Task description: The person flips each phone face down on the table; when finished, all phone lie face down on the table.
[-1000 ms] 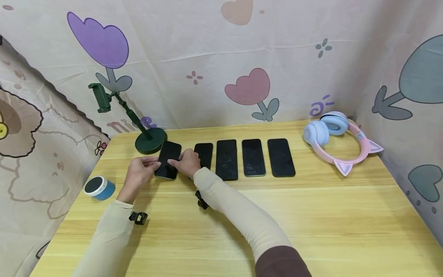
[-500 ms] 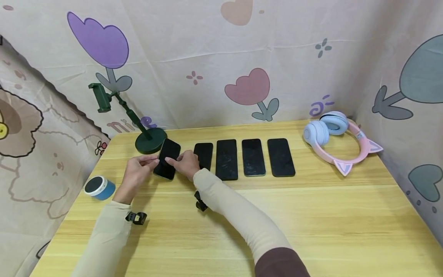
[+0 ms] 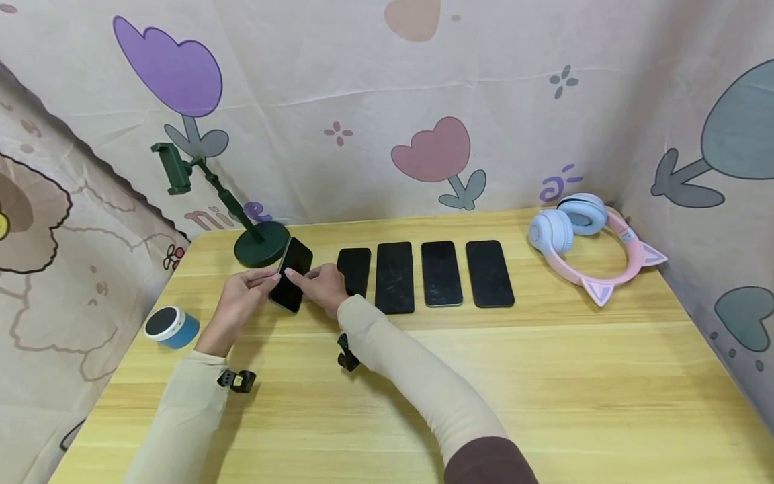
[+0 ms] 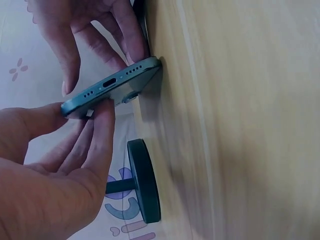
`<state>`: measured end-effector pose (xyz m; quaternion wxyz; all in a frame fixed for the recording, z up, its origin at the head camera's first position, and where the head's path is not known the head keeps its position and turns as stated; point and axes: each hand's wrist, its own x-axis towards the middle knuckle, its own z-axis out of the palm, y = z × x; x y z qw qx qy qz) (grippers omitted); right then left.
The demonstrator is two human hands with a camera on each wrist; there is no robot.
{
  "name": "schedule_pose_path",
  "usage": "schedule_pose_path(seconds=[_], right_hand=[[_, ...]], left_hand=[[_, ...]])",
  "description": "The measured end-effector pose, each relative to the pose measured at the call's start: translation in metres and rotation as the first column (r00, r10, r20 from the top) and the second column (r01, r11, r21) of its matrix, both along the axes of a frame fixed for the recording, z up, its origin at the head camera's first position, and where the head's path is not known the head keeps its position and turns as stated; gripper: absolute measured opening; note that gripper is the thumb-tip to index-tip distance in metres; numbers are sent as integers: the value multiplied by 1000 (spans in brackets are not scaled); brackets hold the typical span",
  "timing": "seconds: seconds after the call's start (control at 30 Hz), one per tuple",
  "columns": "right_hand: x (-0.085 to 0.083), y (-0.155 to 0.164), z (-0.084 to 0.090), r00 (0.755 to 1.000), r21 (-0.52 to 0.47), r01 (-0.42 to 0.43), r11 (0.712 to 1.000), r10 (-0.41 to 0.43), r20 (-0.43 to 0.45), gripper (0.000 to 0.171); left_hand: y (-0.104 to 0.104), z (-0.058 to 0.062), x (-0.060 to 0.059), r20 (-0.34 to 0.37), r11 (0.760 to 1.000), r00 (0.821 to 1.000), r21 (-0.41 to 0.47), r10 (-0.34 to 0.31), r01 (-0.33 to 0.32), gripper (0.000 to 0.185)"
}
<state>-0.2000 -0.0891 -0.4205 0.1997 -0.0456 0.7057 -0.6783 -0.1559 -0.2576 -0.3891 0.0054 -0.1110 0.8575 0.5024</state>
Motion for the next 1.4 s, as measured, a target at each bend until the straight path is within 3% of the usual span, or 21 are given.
schedule_pose_path(seconds=[0.3,0.7,1.1,1.4], right_hand=[[1,-3,2,997,-95,-19,995,26,72,55],[3,-4,0,993,-187,-9,982,32,118,51],[4,-4,1,988,-218,5,976,29,154,41],[3,-3,4,989,-197,54,979,-26,143,30]], left_hand=[[2,-2,0,61,984,990,135,-126,117,53],[2,-5,1,107,961,969,193,-223,200,58],[3,-6,5,114,947,954,202,-277,251,60],[2,-9,8,123,945,945,169,-304,282,58]])
